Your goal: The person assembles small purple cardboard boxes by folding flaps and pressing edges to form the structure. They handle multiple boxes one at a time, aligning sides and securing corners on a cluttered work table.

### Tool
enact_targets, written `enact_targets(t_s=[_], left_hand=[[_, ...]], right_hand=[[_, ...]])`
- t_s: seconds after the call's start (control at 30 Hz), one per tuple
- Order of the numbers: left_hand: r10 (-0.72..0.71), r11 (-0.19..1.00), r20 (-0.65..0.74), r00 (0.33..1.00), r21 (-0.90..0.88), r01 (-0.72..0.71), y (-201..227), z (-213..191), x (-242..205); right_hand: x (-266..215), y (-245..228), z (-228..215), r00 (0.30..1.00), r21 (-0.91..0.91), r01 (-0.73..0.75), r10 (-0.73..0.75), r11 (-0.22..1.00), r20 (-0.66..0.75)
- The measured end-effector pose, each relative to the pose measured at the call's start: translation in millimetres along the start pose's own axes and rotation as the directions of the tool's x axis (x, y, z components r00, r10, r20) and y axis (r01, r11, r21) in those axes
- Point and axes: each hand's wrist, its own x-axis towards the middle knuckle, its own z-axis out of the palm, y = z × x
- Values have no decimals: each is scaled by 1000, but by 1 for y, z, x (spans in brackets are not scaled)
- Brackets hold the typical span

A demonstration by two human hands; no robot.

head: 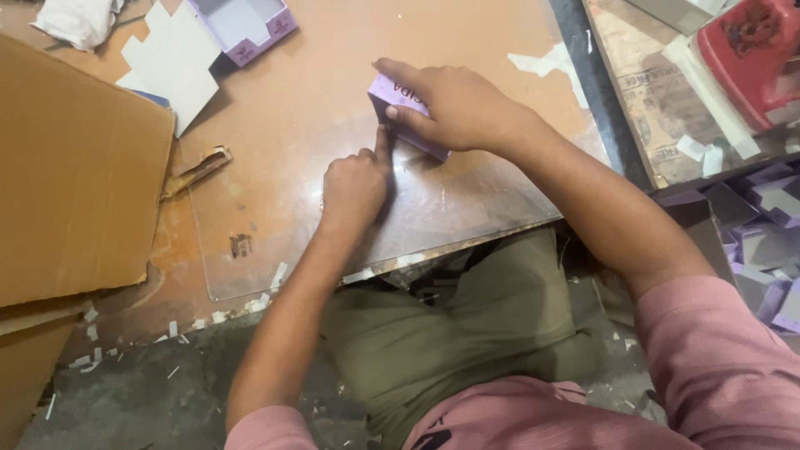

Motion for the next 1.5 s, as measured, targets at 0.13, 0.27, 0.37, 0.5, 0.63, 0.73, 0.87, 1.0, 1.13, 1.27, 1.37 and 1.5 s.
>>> enact_targets(t_s=[0.13, 0.27, 0.37, 0.5, 0.63, 0.73, 0.87, 1.0, 1.13, 1.27, 1.37, 1.5], left_hand=[[141, 982, 49, 989, -131, -134, 18, 5, -6], [240, 949, 32, 970, -219, -228, 36, -6, -16], [226, 959, 63, 972, -190, -211, 21, -15, -4], [54, 995, 137, 989, -92, -42, 2, -15, 7], [193, 972, 103, 976, -154, -176, 13, -15, -1], [243, 961, 111, 964, -164, -224, 11, -16, -8], [46, 993, 128, 991, -118, -31, 6, -11, -2], [135, 975, 157, 978, -195, -103, 16, -14, 0], [145, 987, 196, 970, -100, -128, 14, -23, -5], [-63, 995, 187, 980, -61, 76, -1, -22, -2], [-76, 996, 210, 975, -37, 86, 6, -23, -5], [-193, 975, 129, 973, -83, 204, 31, -30, -40]], right_hand=[[3, 6, 7, 997, -9, 60, -60, 998, -50], [0, 7, 12, 994, -19, 74, -75, 997, -77], [1, 10, 9, 994, -37, 87, -89, 996, -68], [-3, 14, 13, 992, -37, 105, -107, 994, -73], [0, 10, 12, 995, -47, 62, -65, 997, -70], [0, 8, 13, 994, -45, 63, -67, 997, -86], [-2, 12, 16, 996, -51, 66, -69, 997, -63], [-1, 12, 15, 995, -50, 52, -56, 997, -79], [0, 8, 12, 996, -31, 50, -53, 998, -75], [3, 16, 15, 998, -9, 28, -28, 1000, -52], [7, 22, 18, 983, -110, 70, -87, 991, -161], [-20, 16, 39, 660, -418, 196, -435, 887, -613]])
